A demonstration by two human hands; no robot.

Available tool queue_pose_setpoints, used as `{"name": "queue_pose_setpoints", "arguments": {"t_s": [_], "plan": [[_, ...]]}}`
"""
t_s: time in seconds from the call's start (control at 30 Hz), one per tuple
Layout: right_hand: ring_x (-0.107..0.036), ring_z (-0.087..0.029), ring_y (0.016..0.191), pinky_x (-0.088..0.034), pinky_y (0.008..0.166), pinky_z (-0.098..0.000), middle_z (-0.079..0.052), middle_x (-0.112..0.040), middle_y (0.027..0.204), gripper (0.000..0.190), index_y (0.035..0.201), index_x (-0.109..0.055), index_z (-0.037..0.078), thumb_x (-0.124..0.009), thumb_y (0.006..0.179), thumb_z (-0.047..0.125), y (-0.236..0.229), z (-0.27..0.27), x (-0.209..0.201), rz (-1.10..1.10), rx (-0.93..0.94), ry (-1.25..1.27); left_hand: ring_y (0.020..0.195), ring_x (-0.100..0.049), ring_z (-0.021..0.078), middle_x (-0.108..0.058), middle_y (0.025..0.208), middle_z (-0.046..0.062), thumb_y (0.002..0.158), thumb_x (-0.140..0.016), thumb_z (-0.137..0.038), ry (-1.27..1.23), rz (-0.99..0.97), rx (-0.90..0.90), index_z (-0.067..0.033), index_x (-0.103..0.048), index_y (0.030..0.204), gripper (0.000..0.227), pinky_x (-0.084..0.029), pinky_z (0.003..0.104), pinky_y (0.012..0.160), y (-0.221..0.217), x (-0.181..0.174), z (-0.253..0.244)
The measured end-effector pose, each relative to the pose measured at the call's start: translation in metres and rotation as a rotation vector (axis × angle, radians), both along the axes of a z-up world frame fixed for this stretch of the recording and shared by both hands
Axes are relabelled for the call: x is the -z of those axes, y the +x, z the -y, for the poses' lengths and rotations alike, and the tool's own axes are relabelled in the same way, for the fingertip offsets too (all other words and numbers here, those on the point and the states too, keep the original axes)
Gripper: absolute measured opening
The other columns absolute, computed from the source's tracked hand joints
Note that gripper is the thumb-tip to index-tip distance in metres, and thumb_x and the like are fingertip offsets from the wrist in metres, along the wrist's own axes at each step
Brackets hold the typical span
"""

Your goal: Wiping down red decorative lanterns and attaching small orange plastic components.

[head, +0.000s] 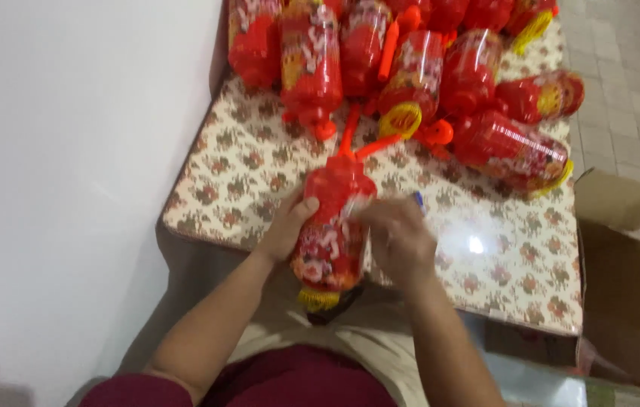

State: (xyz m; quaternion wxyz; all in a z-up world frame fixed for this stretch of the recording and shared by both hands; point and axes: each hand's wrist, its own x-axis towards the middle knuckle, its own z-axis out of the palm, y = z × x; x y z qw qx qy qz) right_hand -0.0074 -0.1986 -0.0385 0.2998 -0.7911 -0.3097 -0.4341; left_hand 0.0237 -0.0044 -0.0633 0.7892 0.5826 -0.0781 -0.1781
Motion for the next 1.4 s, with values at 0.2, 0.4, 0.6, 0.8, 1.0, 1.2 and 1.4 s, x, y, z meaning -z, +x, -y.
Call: {"name": "queue_pose_setpoints", "arguments": {"t_s": [0.2, 0.4, 0.6, 0.8, 1.0, 1.2, 1.4], "plan": [[-0.070, -0.025, 0.075, -0.060, 0.068, -0.0386, -0.006, -0.073, 0.090, 0.012, 0.089, -0.078, 0.009, -0.072, 0.090, -0.001, -0.019, -0.026, -0.011, -0.068, -0.047, 0.030, 0.105, -0.068, 0.0346, -0.066, 0.118, 0.021, 0.095, -0.059, -0.040, -0.264, -0.062, -0.090, -0.0110, -0.056, 0.141, 0.054, -0.056, 0.050, 0.092, 0.026, 0.069, 0.004], [-0.068, -0.027, 0.072, -0.057, 0.065, -0.0399, -0.006, -0.072, 0.084, 0.019, 0.084, -0.076, 0.010, -0.064, 0.094, -0.001, 0.043, -0.011, 0.017, 0.069, -0.008, 0.099, 0.077, -0.075, 0.0237, -0.076, 0.091, 0.015, 0.094, -0.061, -0.041, -0.485, -0.278, -0.106, -0.0080, -0.070, 0.120, 0.043, -0.063, 0.032, 0.056, 0.007, 0.026, 0.004], [-0.067, -0.029, 0.069, -0.059, 0.066, -0.0391, -0.008, -0.070, 0.083, 0.018, 0.083, -0.077, 0.009, -0.067, 0.093, -0.002, 0.020, -0.027, -0.008, 0.006, -0.041, 0.094, 0.092, -0.075, 0.0321, -0.073, 0.114, 0.024, 0.098, -0.059, -0.038, -0.557, -0.258, -0.065, -0.0067, -0.062, 0.135, 0.048, -0.064, 0.042, 0.071, 0.006, 0.031, 0.005], [-0.069, -0.028, 0.074, -0.060, 0.066, -0.0405, -0.010, -0.070, 0.089, 0.017, 0.093, -0.079, 0.004, -0.071, 0.091, -0.010, 0.026, -0.027, -0.030, -0.025, -0.014, 0.086, 0.084, -0.074, 0.0278, -0.076, 0.103, 0.017, 0.091, -0.065, -0.050, -0.643, -0.397, 0.055, -0.0072, -0.068, 0.122, 0.053, -0.063, 0.042, 0.064, 0.010, 0.011, -0.004], [-0.070, -0.027, 0.076, -0.060, 0.067, -0.0406, -0.011, -0.069, 0.091, 0.019, 0.100, -0.079, 0.001, -0.068, 0.094, -0.013, 0.025, -0.015, -0.010, -0.061, 0.017, 0.163, 0.086, -0.076, 0.0276, -0.077, 0.102, 0.018, 0.093, -0.064, -0.046, -0.700, -0.393, 0.044, -0.0056, -0.070, 0.121, 0.050, -0.065, 0.042, 0.065, 0.002, -0.011, 0.008], [-0.067, -0.029, 0.079, -0.059, 0.072, -0.0417, -0.014, -0.066, 0.090, 0.028, 0.096, -0.078, 0.002, -0.063, 0.086, -0.018, 0.003, -0.014, -0.003, -0.105, -0.147, 0.107, 0.103, -0.072, 0.0323, -0.073, 0.118, 0.018, 0.092, -0.067, -0.047, -0.666, -0.501, -0.023, -0.0092, -0.065, 0.131, 0.055, -0.060, 0.052, 0.086, 0.012, 0.021, 0.004], [-0.066, -0.024, 0.079, -0.060, 0.073, -0.0355, -0.012, -0.067, 0.087, 0.027, 0.098, -0.079, 0.006, -0.062, 0.085, -0.011, -0.021, -0.024, -0.014, -0.076, -0.179, -0.031, 0.089, -0.073, 0.0328, -0.074, 0.100, 0.023, 0.085, -0.076, -0.047, -0.581, -0.567, -0.171, -0.0021, -0.058, 0.139, 0.072, -0.063, 0.049, 0.078, 0.009, 0.003, 0.007]]}}
